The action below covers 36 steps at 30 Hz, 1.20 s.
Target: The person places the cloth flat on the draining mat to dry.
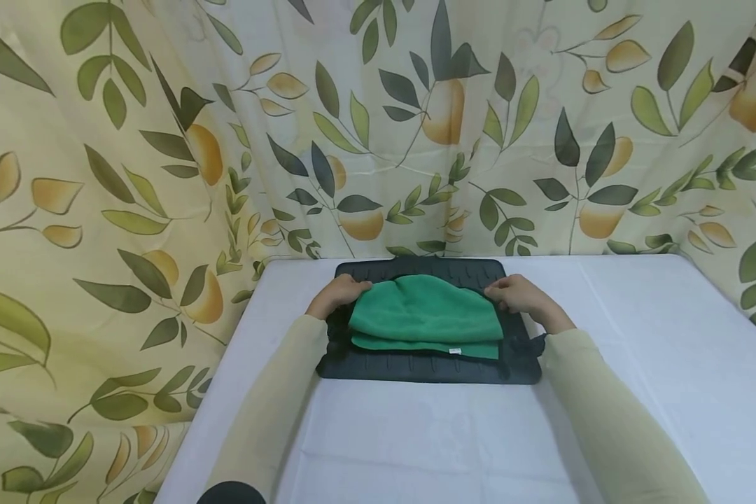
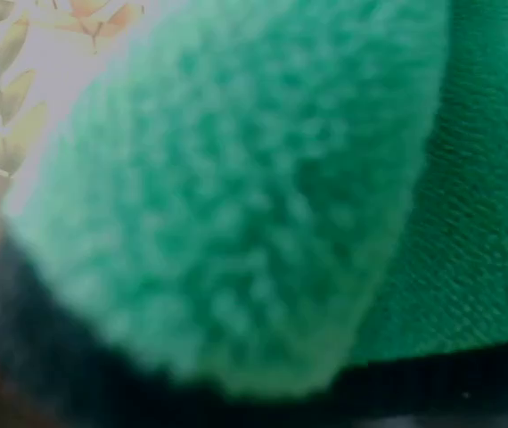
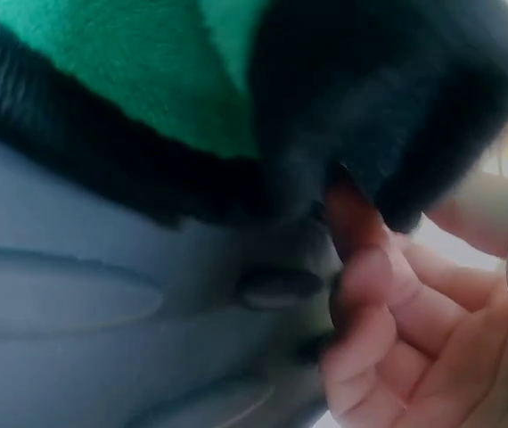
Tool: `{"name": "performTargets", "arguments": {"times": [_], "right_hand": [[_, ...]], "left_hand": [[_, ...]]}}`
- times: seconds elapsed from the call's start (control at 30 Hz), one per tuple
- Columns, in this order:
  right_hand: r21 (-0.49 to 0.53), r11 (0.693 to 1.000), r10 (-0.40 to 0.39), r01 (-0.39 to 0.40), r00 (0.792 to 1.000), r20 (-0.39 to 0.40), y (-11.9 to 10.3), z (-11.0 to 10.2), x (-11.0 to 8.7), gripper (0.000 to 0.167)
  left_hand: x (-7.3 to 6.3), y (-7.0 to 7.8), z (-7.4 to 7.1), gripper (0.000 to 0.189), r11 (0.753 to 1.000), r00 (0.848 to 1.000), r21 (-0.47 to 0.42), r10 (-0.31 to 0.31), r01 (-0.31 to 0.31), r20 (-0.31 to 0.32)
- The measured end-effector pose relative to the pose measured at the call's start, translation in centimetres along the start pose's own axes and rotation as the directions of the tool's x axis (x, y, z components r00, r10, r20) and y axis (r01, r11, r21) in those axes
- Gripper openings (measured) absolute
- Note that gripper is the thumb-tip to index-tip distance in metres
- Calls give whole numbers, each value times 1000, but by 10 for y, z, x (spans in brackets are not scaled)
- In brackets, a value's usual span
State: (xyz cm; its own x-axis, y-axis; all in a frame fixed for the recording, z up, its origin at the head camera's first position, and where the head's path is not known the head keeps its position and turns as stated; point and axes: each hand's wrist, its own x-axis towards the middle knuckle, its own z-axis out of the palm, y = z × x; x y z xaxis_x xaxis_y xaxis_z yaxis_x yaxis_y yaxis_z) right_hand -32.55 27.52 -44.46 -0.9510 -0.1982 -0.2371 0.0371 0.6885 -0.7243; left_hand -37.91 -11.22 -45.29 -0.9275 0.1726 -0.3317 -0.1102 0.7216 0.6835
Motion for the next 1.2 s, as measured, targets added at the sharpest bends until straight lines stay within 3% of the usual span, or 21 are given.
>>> {"name": "performTargets", "arguments": {"times": [0.07,0.2,0.3,0.5,0.57,0.7,0.8,0.9,1.07,1.2], "right_hand": [[-15,1000,17,-17,1000,-7,1,2,1,36],[-18,999,39,-39,999,-22,2,6,2,34],[-5,999,45,-45,999,-26,2,9,4,37],[18,999,36,-35,999,-32,1,6,8,34],[26,999,28,-27,999,-38,0,3,9,29],[32,999,17,-14,997,-70,-2,-5,10,23],[42,999,24,-20,996,-91,-3,-9,9,22],[57,998,25,-20,995,-98,-3,-12,10,23],[66,998,17,-8,990,-139,-4,-14,13,23],[75,997,20,-6,983,-183,-6,-16,16,25]], "left_hand": [[1,3,2,43,1000,1000,2,-1,1,10],[2,10,6,65,1000,998,27,-13,11,65],[2,12,7,69,999,994,40,-37,33,101],[2,8,3,75,998,995,-36,-42,45,86],[0,5,-1,67,998,998,-62,-23,27,63],[-3,1,-9,32,996,1000,-82,24,-24,-11],[-6,-1,-14,33,992,996,-106,69,-75,-65],[-9,-2,-17,20,984,989,-129,107,-120,-106],[-9,-2,-18,18,979,978,-146,118,-144,-173],[-6,-1,-16,18,980,957,-115,129,-163,-261]]}}
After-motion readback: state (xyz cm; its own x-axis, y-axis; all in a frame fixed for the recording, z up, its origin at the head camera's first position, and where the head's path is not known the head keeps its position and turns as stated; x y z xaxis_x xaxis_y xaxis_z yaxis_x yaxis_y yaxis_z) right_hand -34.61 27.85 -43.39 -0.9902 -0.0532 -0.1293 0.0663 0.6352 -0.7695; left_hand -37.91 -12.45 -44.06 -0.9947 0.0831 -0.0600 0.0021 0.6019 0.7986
